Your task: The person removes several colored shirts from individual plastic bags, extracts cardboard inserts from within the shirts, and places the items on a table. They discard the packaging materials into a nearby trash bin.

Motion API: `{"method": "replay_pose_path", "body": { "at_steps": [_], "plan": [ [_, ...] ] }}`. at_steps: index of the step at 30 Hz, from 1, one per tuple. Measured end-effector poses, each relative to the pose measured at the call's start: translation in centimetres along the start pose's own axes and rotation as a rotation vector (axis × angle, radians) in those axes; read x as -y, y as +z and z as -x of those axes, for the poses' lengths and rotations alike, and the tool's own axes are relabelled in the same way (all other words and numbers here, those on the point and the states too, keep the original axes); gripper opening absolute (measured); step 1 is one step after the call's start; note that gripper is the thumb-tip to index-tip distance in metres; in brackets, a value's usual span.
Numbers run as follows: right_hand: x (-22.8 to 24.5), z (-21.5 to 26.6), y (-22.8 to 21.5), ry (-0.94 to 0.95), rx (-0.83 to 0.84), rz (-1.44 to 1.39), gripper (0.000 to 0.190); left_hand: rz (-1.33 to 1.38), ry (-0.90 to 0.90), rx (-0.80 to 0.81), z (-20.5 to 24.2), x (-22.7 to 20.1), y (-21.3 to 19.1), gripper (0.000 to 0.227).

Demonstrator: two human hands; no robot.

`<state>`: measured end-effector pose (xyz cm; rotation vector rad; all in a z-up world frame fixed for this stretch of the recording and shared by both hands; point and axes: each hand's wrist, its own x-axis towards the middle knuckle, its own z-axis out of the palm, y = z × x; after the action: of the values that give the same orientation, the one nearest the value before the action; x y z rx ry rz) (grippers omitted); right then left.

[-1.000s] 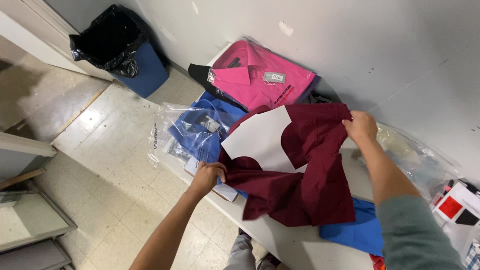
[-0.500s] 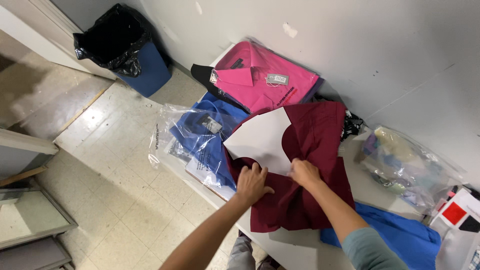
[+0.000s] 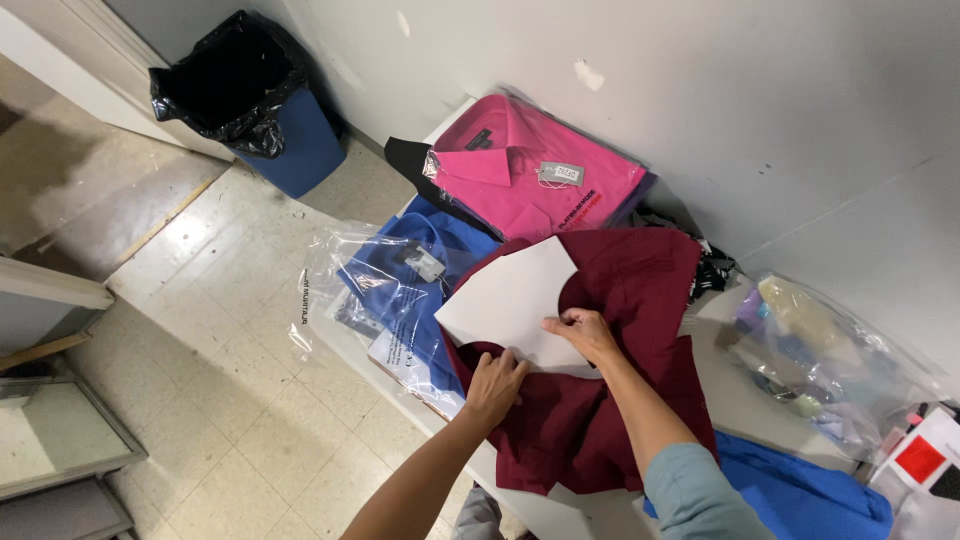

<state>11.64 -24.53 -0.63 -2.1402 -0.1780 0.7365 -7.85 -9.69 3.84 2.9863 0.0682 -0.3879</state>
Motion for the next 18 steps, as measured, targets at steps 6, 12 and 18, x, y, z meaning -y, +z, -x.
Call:
{"method": "replay_pose_path", "body": {
  "at_steps": [6,12,18],
  "plan": [
    [-2.1,-1.5,0.3,-0.029,0.054,-0.133,0.031,0.059,0.174,-0.258,1.1,1.1,3.2,0.038],
    [1.0,1.3,-4.2,0.068,0.067,-0.379,0.031,0.024,-0.111,-0.175,2.8,0.5,-3.7,0.054],
    [-1.9,-1.9,-3.9,0.166,0.121,-0.502,0.043,0.008,-0.103,-0.062,1.8,0.7,-1.3,0.051]
  ]
}}
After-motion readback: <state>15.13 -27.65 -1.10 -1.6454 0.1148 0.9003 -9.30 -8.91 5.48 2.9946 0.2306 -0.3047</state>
